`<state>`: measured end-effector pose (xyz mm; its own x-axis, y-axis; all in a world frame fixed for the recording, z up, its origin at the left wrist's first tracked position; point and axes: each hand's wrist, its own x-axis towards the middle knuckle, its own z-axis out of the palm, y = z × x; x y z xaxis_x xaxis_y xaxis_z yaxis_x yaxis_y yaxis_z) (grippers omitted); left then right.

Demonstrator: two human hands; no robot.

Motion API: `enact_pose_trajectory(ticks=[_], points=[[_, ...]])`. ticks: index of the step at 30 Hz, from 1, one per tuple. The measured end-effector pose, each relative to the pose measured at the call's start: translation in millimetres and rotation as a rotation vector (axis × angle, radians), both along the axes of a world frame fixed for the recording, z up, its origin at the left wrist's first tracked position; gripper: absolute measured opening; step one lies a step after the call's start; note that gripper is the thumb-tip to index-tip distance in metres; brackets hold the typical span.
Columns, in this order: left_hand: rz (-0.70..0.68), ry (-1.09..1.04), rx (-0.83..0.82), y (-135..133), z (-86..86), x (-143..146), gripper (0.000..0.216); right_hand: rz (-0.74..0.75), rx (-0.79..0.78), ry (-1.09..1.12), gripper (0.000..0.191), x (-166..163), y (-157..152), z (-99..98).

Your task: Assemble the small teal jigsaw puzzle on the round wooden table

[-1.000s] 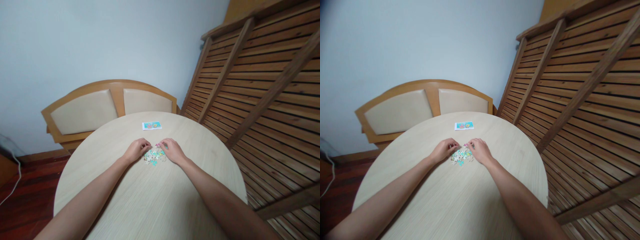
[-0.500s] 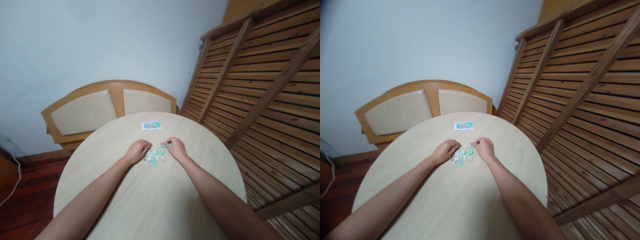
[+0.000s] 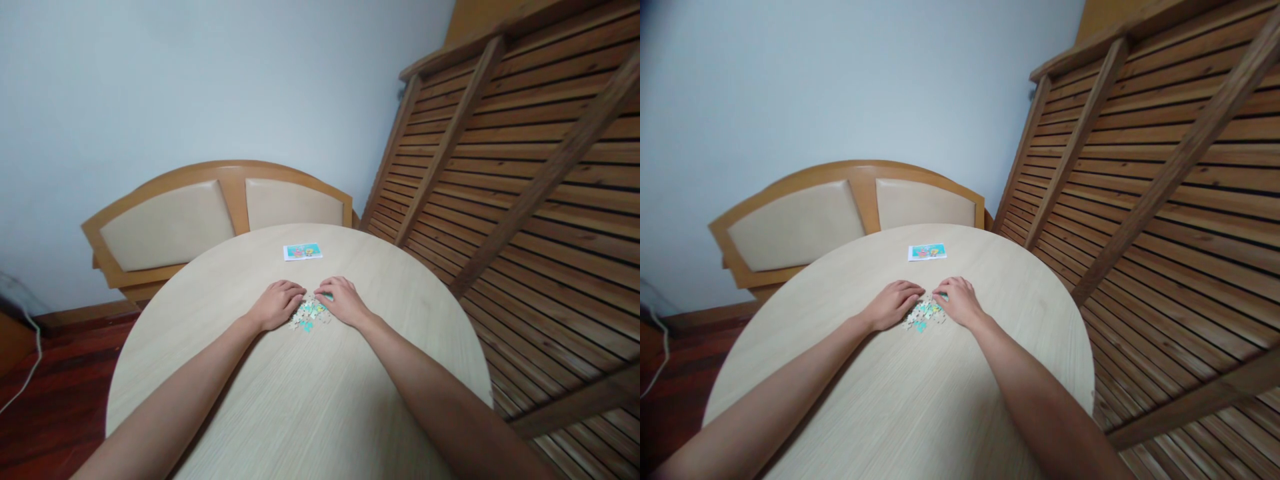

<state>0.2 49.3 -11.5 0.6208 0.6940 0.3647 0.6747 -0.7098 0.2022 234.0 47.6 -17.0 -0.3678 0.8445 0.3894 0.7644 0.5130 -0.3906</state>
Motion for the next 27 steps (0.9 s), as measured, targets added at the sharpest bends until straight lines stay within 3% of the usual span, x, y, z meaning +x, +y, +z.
enact_pose_trajectory(ticks=[7,19,27], points=[[0.066,-0.007,0.046,0,2.5,0,0.029,-0.026,-0.020,0.013,0.015,-3,-4,7.7],[0.024,-0.012,-0.008,2,6.5,0,0.021,-0.046,0.000,0.066,0.013,1,-1,5.9],[0.053,-0.112,-0.103,8,-1.1,-2,0.018,0.125,0.008,0.038,0.023,0,0,-2.9]])
